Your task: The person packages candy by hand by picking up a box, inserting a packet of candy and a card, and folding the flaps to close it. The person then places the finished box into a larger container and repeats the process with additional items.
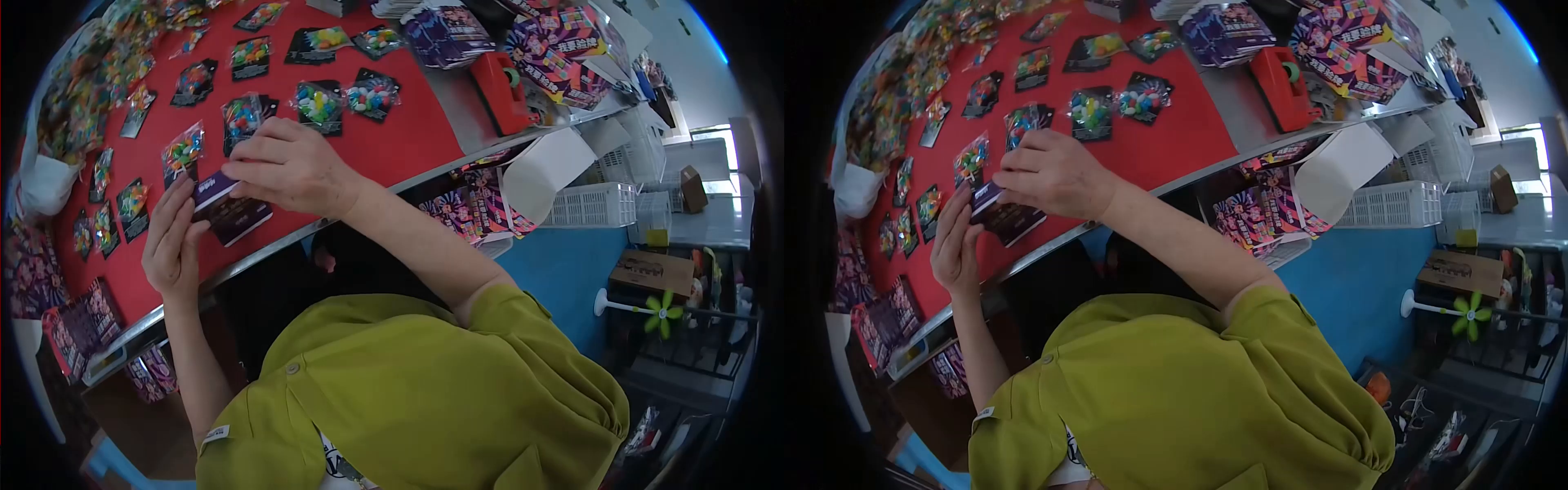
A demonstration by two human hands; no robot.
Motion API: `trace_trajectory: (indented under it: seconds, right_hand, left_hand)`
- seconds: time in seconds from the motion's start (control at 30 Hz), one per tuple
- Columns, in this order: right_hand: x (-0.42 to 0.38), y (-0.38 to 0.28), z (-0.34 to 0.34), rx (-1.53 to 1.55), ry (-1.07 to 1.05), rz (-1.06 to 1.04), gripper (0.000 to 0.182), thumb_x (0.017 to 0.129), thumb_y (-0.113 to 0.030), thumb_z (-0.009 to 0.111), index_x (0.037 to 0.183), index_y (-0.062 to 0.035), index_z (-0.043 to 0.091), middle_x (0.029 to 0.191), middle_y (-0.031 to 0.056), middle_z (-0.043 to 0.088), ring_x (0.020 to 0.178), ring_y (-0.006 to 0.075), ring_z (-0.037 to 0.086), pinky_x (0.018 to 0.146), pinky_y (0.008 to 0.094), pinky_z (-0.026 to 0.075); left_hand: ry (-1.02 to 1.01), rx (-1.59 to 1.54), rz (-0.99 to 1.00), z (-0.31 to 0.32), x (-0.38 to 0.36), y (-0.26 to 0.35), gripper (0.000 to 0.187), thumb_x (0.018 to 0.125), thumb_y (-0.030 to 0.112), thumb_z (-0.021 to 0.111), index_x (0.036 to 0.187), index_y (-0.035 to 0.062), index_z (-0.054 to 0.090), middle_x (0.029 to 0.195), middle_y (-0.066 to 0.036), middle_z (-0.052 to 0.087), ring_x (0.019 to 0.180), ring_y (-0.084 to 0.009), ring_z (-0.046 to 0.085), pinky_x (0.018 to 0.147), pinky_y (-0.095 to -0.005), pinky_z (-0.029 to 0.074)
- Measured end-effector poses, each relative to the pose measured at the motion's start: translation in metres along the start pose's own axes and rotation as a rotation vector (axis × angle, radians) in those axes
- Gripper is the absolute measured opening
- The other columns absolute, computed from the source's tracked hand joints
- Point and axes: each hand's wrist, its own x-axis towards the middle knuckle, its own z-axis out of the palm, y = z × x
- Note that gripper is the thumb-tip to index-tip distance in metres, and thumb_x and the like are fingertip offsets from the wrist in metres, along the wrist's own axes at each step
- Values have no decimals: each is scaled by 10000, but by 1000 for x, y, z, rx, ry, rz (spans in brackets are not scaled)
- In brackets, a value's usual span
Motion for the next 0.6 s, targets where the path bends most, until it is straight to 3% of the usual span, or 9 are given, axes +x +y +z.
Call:
trace_trajectory:
  seconds: [0.07, 0.17, 0.27, 0.33, 0.47, 0.6]
  right_hand:
    - [-1, -3, -1, 54, 10, 62, 266, 741, -212, 731, 966, -87, 663, 940, 28, 610, 836, 206, 555, 753, 327, 474]
    - [2, -8, -1, 68, -47, 118, 235, 753, -201, 725, 948, -87, 660, 892, 27, 602, 838, 209, 553, 755, 338, 454]
    - [0, -6, -3, 117, -62, 169, 201, 770, -177, 712, 937, -80, 656, 840, 31, 597, 844, 211, 564, 756, 342, 440]
    - [7, -6, 0, 92, -67, 140, 183, 778, -152, 704, 934, -71, 653, 853, 36, 605, 834, 219, 576, 748, 342, 443]
    - [6, -4, 7, 203, -76, 202, 148, 794, -56, 681, 933, -15, 650, 912, 88, 622, 863, 224, 606, 752, 324, 489]
    - [-1, -8, 7, 285, -67, 270, 150, 812, -16, 664, 961, 1, 655, 944, 99, 625, 832, 190, 625, 683, 270, 514]
  left_hand:
    - [-5, -2, 67, 1, 3, 3, 191, 785, -78, 642, 975, -57, 634, 1074, -176, 649, 1024, -279, 621, 877, -350, 500]
    - [5, -59, -88, -1, 0, 0, 187, 776, -85, 653, 959, -58, 628, 1043, -175, 651, 964, -259, 630, 849, -333, 508]
    - [139, -335, -246, 12, -1, -4, 138, 772, -111, 647, 897, -55, 629, 1002, -157, 655, 902, -212, 630, 802, -293, 519]
    - [243, -545, -473, 13, 2, -3, 118, 769, -138, 633, 843, -47, 630, 979, -142, 657, 869, -176, 632, 745, -256, 530]
    - [237, -724, -547, 10, 11, -2, 97, 756, -110, 669, 813, -35, 647, 948, -117, 658, 844, -144, 632, 710, -227, 539]
    - [197, -674, -547, 6, 8, 1, 79, 755, -55, 705, 809, -10, 670, 942, -81, 663, 846, -130, 631, 718, -238, 545]
